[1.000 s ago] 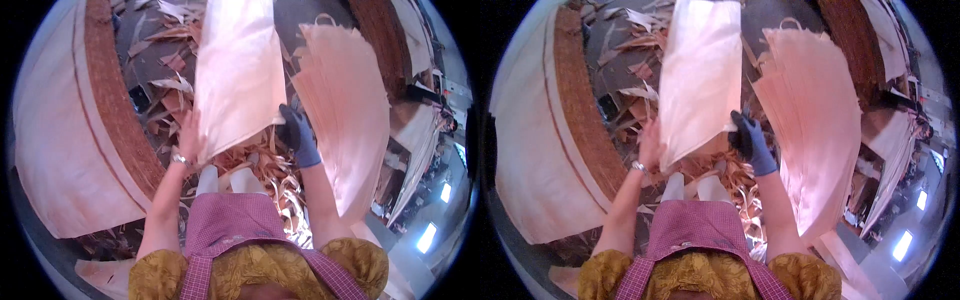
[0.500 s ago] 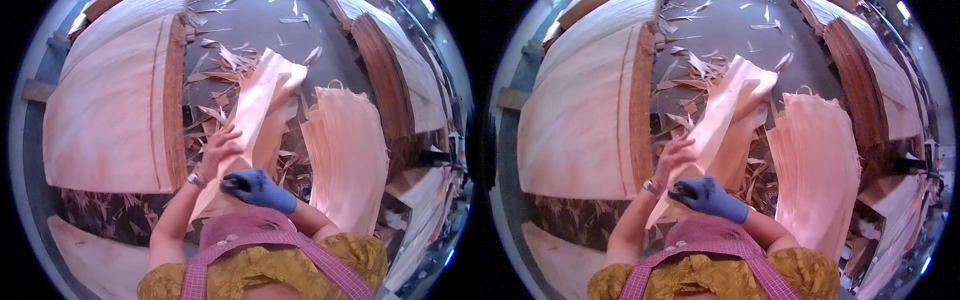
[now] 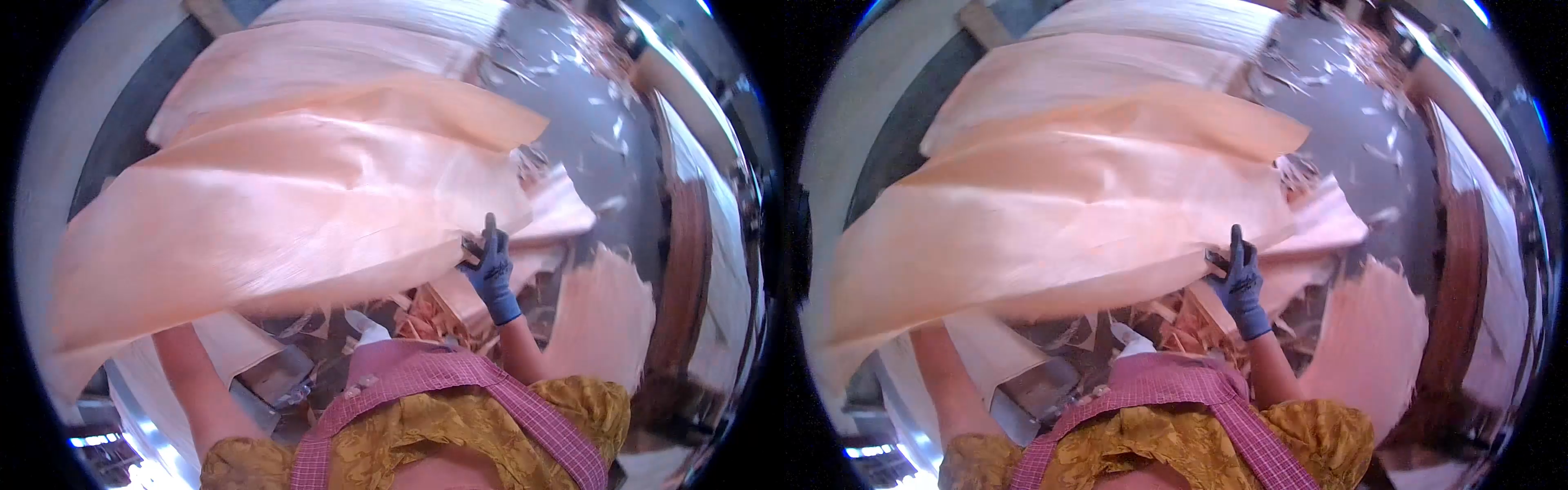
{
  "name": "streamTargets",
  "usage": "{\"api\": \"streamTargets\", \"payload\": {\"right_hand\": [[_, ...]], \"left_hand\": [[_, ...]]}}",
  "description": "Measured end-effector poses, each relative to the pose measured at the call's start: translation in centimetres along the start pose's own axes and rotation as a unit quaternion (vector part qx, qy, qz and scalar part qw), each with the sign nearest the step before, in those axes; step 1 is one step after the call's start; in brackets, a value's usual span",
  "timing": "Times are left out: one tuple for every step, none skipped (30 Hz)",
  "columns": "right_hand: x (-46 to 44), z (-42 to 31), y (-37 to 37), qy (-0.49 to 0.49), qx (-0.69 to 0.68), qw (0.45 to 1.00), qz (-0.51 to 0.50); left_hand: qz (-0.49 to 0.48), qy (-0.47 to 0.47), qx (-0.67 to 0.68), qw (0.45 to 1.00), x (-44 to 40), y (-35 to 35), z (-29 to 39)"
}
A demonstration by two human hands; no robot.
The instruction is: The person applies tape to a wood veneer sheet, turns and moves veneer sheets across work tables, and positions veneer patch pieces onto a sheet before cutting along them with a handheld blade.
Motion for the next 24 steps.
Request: {"api": "streamTargets", "payload": {"right_hand": [[-1.4, -2.1, 2.4, 0.017, -0.003, 1.000, 0.008], [-2.7, -4.5, 4.9, 0.034, -0.006, 0.999, 0.014], [-3.9, -8.4, 7.1, -0.088, 0.005, 0.994, 0.066], [-5.6, -12.8, 9.1, -0.135, -0.002, 0.990, 0.050], [-6.8, -16.7, 11.8, -0.149, -0.012, 0.989, -0.005], [-7.7, -20.3, 14.3, -0.165, -0.018, 0.984, -0.064], [-7.6, -24.2, 16.1, -0.213, -0.001, 0.972, -0.100], [-7.6, -27.3, 18.6, -0.246, 0.022, 0.961, -0.126], [-7.5, -30.5, 20.4, -0.270, 0.044, 0.943, -0.190], [-7.2, -34.0, 21.3, -0.282, 0.060, 0.932, -0.219], [-6.8, -37.6, 23.6, -0.292, 0.085, 0.922, -0.238], [-6.7, -40.1, 25.4, -0.293, 0.087, 0.916, -0.261], [-6.8, -42.6, 26.7, -0.311, 0.101, 0.904, -0.275], [-7.0, -45.2, 29.1, -0.324, 0.119, 0.892, -0.290], [-7.2, -47.7, 31.4, -0.336, 0.118, 0.883, -0.307], [-7.3, -50.1, 33.6, -0.346, 0.117, 0.874, -0.320], [-7.5, -52.3, 36.0, -0.366, 0.097, 0.869, -0.320], [-7.6, -54.0, 38.9, -0.389, 0.105, 0.860, -0.312], [-8.0, -55.5, 41.9, -0.411, 0.114, 0.852, -0.304], [-8.6, -57.9, 45.7, -0.433, 0.122, 0.843, -0.295], [-8.9, -60.2, 49.8, -0.456, 0.134, 0.825, -0.304], [-9.6, -62.6, 54.3, -0.483, 0.114, 0.810, -0.312], [-9.8, -64.6, 58.7, -0.507, 0.097, 0.794, -0.321], [-9.7, -66.5, 62.8, -0.531, 0.078, 0.778, -0.327]], "left_hand": [[0.052, 0.009, -0.006, 0.999, -2.4, -5.7, 1.1], [0.103, 0.017, -0.013, 0.994, -4.3, -11.4, 1.9], [0.148, 0.015, -0.017, 0.989, -5.5, -16.6, 2.6], [0.190, 0.027, -0.018, 0.981, -6.8, -22.4, 3.3], [0.230, 0.030, -0.022, 0.973, -7.0, -27.2, 3.8], [0.266, 0.030, -0.021, 0.963, -6.9, -32.1, 4.2], [0.305, 0.031, -0.018, 0.952, -5.7, -36.9, 4.9], [0.345, 0.031, -0.012, 0.938, -3.6, -41.6, 5.0], [0.379, 0.045, -0.013, 0.924, -1.2, -45.4, 5.3], [0.398, 0.065, -0.021, 0.915, 2.1, -48.5, 6.3], [0.403, 0.120, -0.046, 0.906, 4.6, -52.0, 6.6], [0.406, 0.174, -0.071, 0.894, 7.2, -55.2, 6.9], [0.419, 0.158, -0.069, 0.892, 9.5, -54.7, 7.9], [0.430, 0.136, -0.067, 0.890, 10.9, -54.6, 8.3], [0.439, 0.139, -0.058, 0.886, 12.7, -56.4, 8.7], [0.443, 0.143, -0.047, 0.884, 14.4, -58.5, 8.6], [0.447, 0.147, -0.036, 0.882, 16.0, -60.3, 8.6], [0.463, 0.145, -0.035, 0.873, 17.7, -60.7, 8.2], [0.483, 0.146, -0.041, 0.863, 19.2, -60.6, 8.2], [0.503, 0.146, -0.047, 0.851, 19.7, -60.7, 8.0], [0.523, 0.149, -0.059, 0.837, 20.0, -60.5, 7.6], [0.546, 0.151, -0.069, 0.821, 20.2, -60.4, 7.2], [0.567, 0.150, -0.081, 0.806, 20.5, -60.1, 6.8], [0.586, 0.155, -0.090, 0.790, 20.4, -59.9, 6.6]]}}
Point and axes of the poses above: each hand's wrist, its own x-axis away from the middle knuckle, its own y-axis out of the palm, z = x × y, the point moved 6 cm from there along -x, towards the middle knuckle, and after that the axes turned 12 degrees about y, right-handed, at the moved point
